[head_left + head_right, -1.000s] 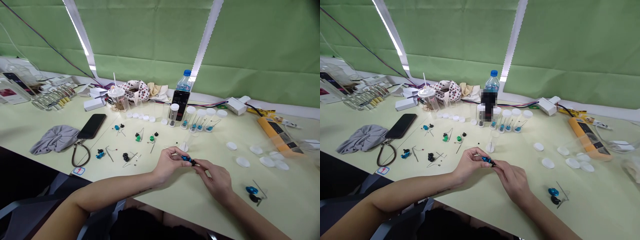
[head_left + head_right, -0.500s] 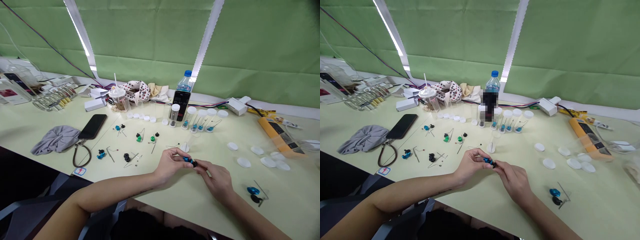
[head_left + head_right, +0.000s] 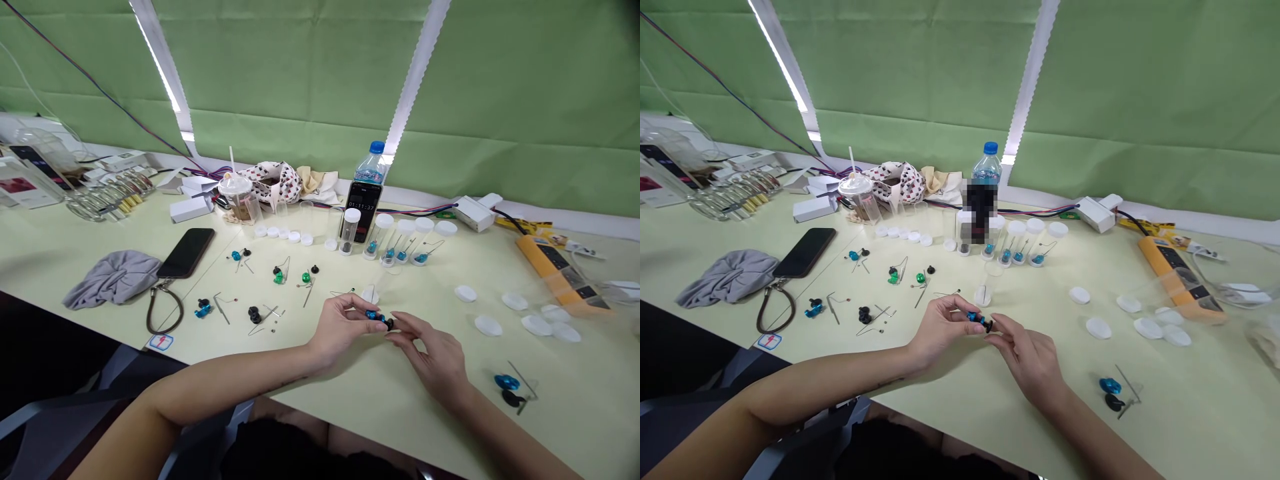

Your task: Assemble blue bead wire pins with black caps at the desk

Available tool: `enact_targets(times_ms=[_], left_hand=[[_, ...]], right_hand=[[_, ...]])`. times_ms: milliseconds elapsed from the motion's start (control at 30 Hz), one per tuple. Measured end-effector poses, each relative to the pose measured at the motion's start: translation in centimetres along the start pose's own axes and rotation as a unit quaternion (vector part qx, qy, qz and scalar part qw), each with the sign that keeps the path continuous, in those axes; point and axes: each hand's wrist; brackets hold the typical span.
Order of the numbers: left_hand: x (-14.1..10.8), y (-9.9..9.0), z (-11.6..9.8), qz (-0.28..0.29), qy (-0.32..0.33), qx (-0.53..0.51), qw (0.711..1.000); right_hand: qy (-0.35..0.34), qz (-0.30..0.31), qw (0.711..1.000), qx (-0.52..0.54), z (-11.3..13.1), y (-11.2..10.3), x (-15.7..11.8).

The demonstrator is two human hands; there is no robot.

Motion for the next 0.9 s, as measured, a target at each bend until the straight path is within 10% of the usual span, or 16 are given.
enact_targets(times_ms=[900], left_hand=[[-0.03, -0.16, 0.35, 0.029, 0.021, 0.009, 0.999]], right_hand=[[-0.023, -0.001, 1.000, 0.013, 0.10, 0.06, 0.10]])
Point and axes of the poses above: each hand's wrist, its own x-axis towards the middle knuckle, its own y-axis out of the palm, z = x × y, and after that the axes turned 7 degrees about y, right-handed
